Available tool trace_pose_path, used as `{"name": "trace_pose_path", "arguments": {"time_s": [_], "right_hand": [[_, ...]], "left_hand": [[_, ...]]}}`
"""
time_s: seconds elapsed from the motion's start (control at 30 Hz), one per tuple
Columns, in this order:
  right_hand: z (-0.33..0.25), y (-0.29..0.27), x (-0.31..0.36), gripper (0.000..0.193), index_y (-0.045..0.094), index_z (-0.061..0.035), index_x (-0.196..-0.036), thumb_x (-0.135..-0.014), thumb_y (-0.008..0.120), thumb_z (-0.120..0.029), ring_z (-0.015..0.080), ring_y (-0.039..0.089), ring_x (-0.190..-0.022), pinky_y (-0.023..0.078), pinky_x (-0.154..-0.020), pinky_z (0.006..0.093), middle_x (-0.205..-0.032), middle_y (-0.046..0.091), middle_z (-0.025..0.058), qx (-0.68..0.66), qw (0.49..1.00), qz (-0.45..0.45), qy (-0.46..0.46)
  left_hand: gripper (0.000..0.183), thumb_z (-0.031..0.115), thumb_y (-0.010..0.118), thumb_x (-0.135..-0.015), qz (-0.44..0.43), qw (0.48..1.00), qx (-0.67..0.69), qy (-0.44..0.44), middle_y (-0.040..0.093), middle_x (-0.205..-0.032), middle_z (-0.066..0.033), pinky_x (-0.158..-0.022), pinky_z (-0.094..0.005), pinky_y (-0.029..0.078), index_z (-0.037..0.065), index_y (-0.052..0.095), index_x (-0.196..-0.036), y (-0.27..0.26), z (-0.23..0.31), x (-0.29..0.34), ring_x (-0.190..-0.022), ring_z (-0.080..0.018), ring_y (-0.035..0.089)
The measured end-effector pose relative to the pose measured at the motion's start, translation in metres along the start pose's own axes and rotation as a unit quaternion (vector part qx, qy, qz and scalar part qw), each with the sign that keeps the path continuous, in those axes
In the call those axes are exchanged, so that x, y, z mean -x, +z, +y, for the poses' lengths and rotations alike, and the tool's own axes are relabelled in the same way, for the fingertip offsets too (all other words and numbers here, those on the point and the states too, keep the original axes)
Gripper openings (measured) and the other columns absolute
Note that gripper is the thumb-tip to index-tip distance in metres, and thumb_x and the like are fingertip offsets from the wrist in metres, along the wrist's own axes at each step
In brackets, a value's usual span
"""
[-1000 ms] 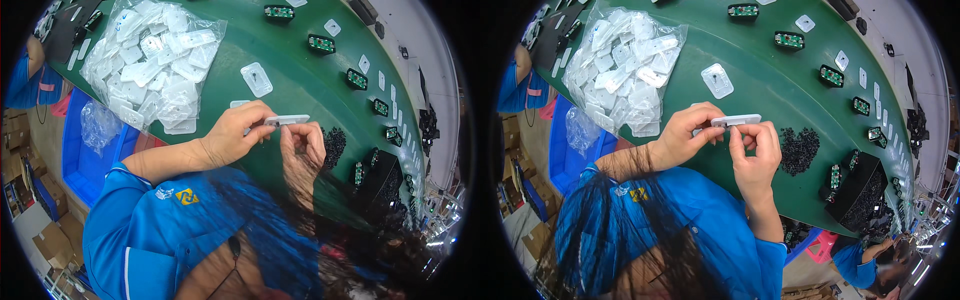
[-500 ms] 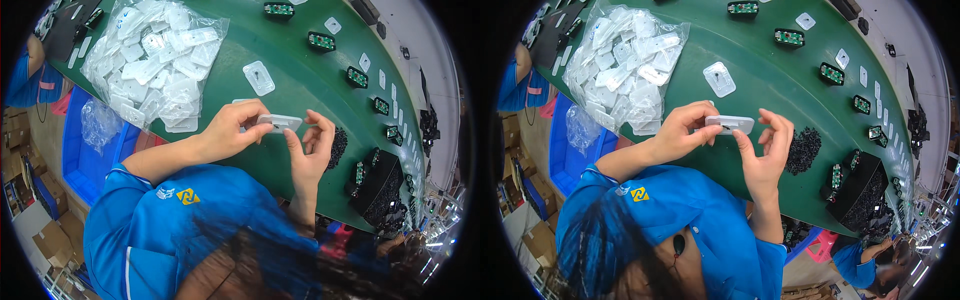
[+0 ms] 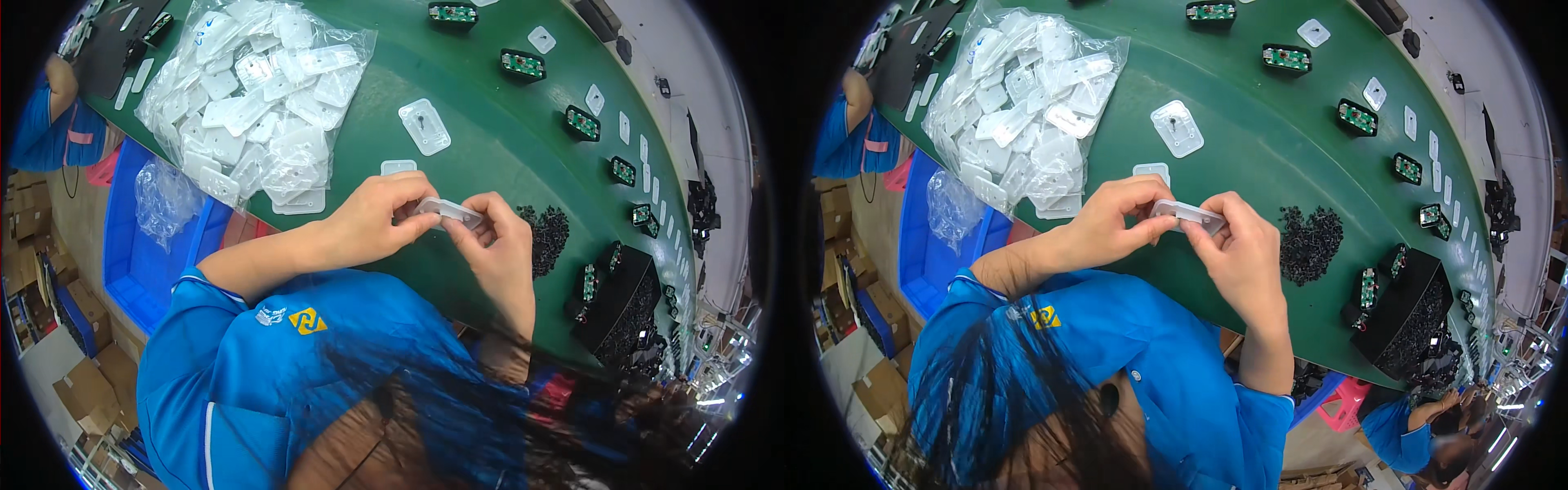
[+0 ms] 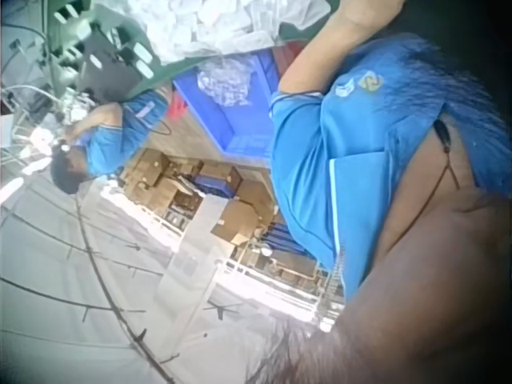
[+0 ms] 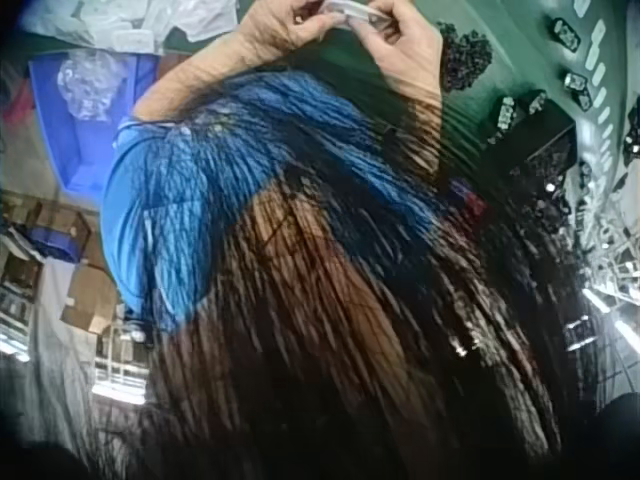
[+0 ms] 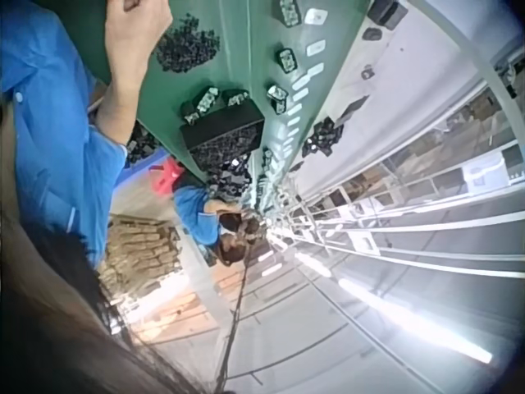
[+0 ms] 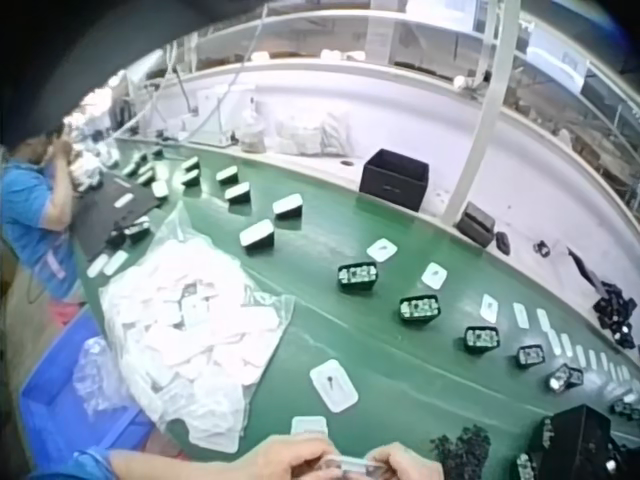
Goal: The person assembles small electronic devices by inserting circuit boards into white plastic casings and securing them with screws. The person repeatedly picks up a casing, places a board inside, and fastens it with a screwdriver, then sets the finished unit aside.
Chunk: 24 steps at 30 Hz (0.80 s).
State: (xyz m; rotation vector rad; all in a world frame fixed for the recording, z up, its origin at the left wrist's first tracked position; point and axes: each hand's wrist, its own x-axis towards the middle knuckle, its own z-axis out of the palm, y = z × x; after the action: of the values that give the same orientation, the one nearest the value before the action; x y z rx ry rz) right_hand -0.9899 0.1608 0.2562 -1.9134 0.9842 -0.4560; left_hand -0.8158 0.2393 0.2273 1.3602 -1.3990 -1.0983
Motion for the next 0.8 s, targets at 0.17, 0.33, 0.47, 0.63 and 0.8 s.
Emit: {"name": "trace_pose_path", "arguments": {"time_s": [0.17, 0.33, 0.47, 0.63, 0.8], "right_hand": [[0.013, 0.006, 0.004, 0.017, 0.055, -0.0010, -0.085, -0.084, 0.069, -0.010, 0.0024, 0.047, -0.051, 0.035, -0.044, 0.0175, -0.068, 0.057, 0.0004, -0.201, 0.975, -0.003, 0.093], [0.031, 0.022, 0.007, 0.022, 0.051, 0.0001, -0.096, -0.086, 0.067, -0.010, 0.0059, 0.053, -0.051, 0.036, -0.040, 0.0177, -0.077, 0.058, 0.0059, -0.368, 0.922, 0.061, 0.101], [0.039, 0.008, 0.010, 0.033, 0.050, 0.0017, -0.111, -0.085, 0.067, -0.007, 0.0062, 0.054, -0.056, 0.038, -0.042, 0.0175, -0.089, 0.059, 0.0086, -0.314, 0.935, 0.144, 0.078], [0.075, -0.036, 0.027, 0.025, 0.057, 0.0014, -0.106, -0.085, 0.067, -0.009, 0.0021, 0.047, -0.062, 0.039, -0.055, 0.0147, -0.092, 0.058, 0.0044, -0.150, 0.938, 0.295, 0.101], [0.102, -0.059, 0.023, 0.011, 0.064, -0.0027, -0.090, -0.081, 0.069, -0.007, 0.0089, 0.048, -0.063, 0.042, -0.060, 0.0227, -0.081, 0.056, 0.0008, 0.058, 0.938, 0.337, 0.050]], "left_hand": [[0.017, 0.003, 0.054, -0.091, 0.005, 0.966, 0.240, -0.093, 0.060, -0.088, -0.0072, -0.059, -0.0227, 0.047, -0.004, 0.054, -0.107, -0.006, 0.006, -0.002, -0.069, -0.0102, 0.059], [0.015, 0.002, 0.052, -0.091, 0.009, 0.984, 0.168, -0.065, 0.061, -0.082, -0.0075, -0.057, -0.0228, 0.047, -0.004, 0.056, -0.104, -0.006, -0.001, -0.034, -0.065, -0.0102, 0.059], [0.008, 0.003, 0.055, -0.086, -0.020, 0.998, 0.034, -0.046, 0.062, -0.074, -0.0118, -0.056, -0.0312, 0.048, 0.000, 0.061, -0.091, 0.002, -0.005, -0.081, -0.062, -0.0172, 0.060], [0.008, 0.005, 0.060, -0.078, -0.080, 0.964, -0.224, 0.117, 0.060, -0.088, -0.0146, -0.072, -0.0418, 0.047, 0.003, 0.063, -0.085, 0.018, -0.017, -0.134, -0.085, -0.0333, 0.059], [0.007, 0.004, 0.061, -0.076, -0.157, 0.920, -0.351, 0.079, 0.056, -0.092, -0.0128, -0.071, -0.0421, 0.047, 0.005, 0.063, -0.083, 0.028, -0.011, -0.153, -0.085, -0.0324, 0.059]]}}
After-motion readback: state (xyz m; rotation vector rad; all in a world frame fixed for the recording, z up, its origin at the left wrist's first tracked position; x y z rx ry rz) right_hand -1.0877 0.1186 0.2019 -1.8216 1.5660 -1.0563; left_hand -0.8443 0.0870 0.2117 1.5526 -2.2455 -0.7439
